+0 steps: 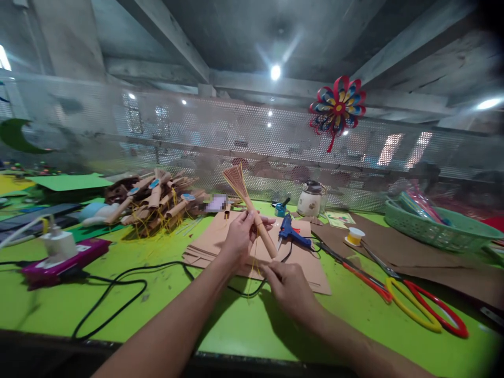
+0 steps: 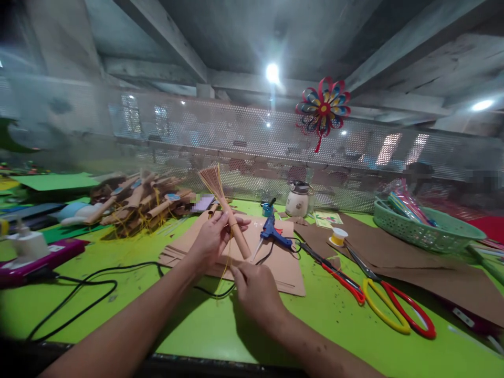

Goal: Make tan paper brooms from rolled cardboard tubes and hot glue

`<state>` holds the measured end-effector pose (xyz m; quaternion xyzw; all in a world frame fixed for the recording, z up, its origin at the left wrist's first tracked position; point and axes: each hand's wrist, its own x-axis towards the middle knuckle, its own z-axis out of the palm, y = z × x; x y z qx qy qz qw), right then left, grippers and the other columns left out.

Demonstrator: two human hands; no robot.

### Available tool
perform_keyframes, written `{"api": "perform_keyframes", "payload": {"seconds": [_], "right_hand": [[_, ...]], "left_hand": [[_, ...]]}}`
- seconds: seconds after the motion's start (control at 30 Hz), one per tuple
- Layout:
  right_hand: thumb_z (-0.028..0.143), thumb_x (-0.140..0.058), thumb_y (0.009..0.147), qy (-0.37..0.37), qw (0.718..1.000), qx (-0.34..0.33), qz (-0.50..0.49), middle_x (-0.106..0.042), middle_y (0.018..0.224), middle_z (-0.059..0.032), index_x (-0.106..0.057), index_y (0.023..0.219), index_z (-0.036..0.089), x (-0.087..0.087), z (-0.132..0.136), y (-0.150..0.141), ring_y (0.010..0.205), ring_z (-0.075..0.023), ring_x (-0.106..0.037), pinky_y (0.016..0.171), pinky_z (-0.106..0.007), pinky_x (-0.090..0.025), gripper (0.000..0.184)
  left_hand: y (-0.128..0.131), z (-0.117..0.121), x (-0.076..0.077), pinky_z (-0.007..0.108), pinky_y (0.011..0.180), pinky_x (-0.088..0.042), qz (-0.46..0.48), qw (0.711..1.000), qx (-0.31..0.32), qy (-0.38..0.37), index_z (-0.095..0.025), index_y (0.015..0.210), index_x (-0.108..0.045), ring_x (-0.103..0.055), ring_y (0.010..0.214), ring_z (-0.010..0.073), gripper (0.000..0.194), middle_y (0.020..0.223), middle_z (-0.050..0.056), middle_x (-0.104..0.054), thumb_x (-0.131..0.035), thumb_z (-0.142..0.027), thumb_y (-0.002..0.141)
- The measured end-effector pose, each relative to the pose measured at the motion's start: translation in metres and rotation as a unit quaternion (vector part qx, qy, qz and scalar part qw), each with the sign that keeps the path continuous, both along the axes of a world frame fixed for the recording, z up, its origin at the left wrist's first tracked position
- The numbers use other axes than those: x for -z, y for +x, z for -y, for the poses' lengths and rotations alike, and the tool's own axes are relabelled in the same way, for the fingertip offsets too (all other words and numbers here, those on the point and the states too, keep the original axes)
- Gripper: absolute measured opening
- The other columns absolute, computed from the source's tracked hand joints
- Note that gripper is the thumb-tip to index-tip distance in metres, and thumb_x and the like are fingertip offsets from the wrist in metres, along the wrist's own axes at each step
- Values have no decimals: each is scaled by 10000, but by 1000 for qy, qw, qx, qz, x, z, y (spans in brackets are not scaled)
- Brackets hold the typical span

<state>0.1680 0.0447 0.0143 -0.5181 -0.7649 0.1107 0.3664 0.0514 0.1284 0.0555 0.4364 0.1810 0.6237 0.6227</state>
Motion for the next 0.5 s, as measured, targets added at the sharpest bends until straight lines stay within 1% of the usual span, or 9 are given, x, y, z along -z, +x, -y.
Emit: {"api": "perform_keyframes", "payload": {"seconds": [0.07,0.13,0.2,0.27,0.33,0.37,0.4,0.43,0.5], "right_hand": [[272,-448,898,18,996,-5,-83,-668,648,-65,-711,819,131,4,-3,0,535,-148,-554,520,-241,-371,310],[245,-463,875,35,992,1,-123,-690,707,-76,-711,937,119,8,-8,-1,567,-158,-579,542,-243,-412,285],[233,-470,858,37,992,27,-116,-697,720,-94,-693,1030,101,11,-12,-2,570,-170,-586,552,-256,-435,311],[221,-477,849,26,995,50,-80,-702,749,-115,-659,1112,94,14,-14,-4,592,-185,-597,574,-272,-445,344],[200,-482,844,22,997,55,-56,-703,847,-136,-620,1173,102,16,-17,-7,661,-198,-616,618,-280,-452,371],[194,-484,842,19,997,53,-57,-700,863,-134,-605,1187,104,17,-18,-8,670,-196,-617,623,-277,-451,377],[194,-486,842,10,996,50,-67,-698,833,-122,-608,1173,103,18,-20,-10,647,-186,-611,608,-268,-446,364],[202,-491,842,-2,995,48,-82,-688,762,-100,-632,1115,102,19,-22,-11,600,-173,-595,579,-257,-435,323],[233,-507,841,-26,992,46,-111,-621,589,-41,-678,878,114,20,-24,-13,504,-143,-535,521,-239,-399,212]], "left_hand": [[-1,0,-1,401,844,-524,13,1000,5,13,-135,928,-487,-683,867,224,89,784,96,-706,-465,-219,904],[-1,1,-2,419,867,-510,22,999,17,24,-134,940,-488,-678,894,235,99,804,106,-709,-479,-224,899],[0,3,-3,431,878,-501,31,998,32,36,-134,951,-494,-673,915,244,103,818,109,-711,-494,-217,891],[2,5,-3,432,880,-499,39,997,44,47,-136,957,-500,-667,933,247,107,819,105,-712,-509,-212,883],[3,8,-4,426,878,-500,43,996,50,53,-137,955,-508,-663,944,244,107,816,100,-711,-512,-215,882],[4,10,-5,423,876,-501,43,996,51,54,-137,954,-510,-662,947,243,106,814,99,-711,-509,-216,884],[5,11,-5,420,872,-503,43,996,51,55,-136,955,-512,-662,947,241,105,812,98,-710,-504,-215,886],[6,12,-5,418,868,-505,42,996,51,56,-136,959,-513,-662,945,240,105,810,97,-709,-499,-212,888],[6,12,-5,413,861,-509,39,997,50,55,-135,969,-513,-666,931,236,107,807,95,-707,-493,-204,889]]}}
